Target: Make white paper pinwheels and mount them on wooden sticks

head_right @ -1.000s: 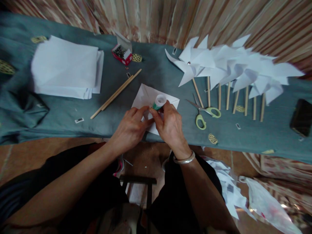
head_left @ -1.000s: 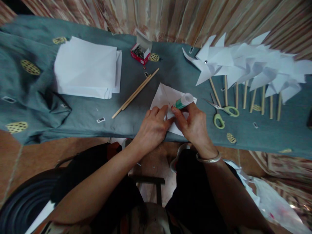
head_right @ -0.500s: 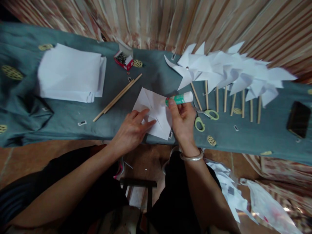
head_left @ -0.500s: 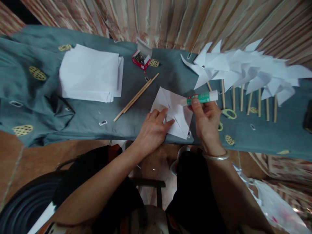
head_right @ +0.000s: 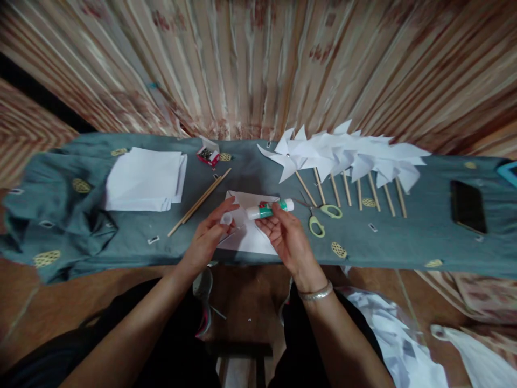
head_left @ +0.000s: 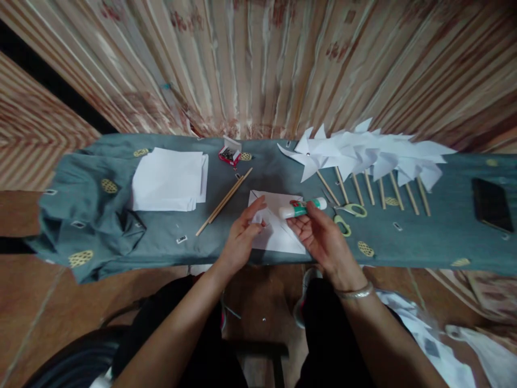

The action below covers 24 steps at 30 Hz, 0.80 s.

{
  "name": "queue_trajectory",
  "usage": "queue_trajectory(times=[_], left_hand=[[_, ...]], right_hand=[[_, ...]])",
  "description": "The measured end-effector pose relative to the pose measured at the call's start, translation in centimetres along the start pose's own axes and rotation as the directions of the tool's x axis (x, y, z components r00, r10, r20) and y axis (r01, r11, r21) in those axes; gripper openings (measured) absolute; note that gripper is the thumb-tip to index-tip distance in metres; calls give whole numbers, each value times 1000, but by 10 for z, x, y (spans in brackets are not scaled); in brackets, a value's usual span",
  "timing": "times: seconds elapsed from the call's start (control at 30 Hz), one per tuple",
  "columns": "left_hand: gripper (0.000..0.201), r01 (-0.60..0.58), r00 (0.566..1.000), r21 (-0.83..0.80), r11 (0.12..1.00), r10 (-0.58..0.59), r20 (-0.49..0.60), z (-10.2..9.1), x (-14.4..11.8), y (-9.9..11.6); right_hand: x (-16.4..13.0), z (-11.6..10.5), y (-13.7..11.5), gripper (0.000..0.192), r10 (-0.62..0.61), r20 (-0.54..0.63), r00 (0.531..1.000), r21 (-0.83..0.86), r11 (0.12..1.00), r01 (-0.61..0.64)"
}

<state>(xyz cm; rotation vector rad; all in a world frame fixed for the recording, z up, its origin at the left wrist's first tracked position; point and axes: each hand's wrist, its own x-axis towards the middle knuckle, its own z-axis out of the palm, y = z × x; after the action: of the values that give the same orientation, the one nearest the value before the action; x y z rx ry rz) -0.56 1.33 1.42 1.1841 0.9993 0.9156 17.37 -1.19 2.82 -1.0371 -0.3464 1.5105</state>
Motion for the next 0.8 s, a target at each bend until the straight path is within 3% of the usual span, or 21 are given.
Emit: queue_trajectory(times=[0.13,0.33,0.8], left_hand=[[61,22,999,-36,999,-21,34,6,-3,3],[40,49,999,-110,993,-51,-17,11,-3,1],[41,-131,991,62,989,129,34,11,-4,3]], right_hand=[[-6,5,0,29,-9,-6,1000,47,999,10],[-12,1,-1,24,-76,-7,997,19,997,76],[-20,4,-2,24,-99,-13,995,-52,994,99]])
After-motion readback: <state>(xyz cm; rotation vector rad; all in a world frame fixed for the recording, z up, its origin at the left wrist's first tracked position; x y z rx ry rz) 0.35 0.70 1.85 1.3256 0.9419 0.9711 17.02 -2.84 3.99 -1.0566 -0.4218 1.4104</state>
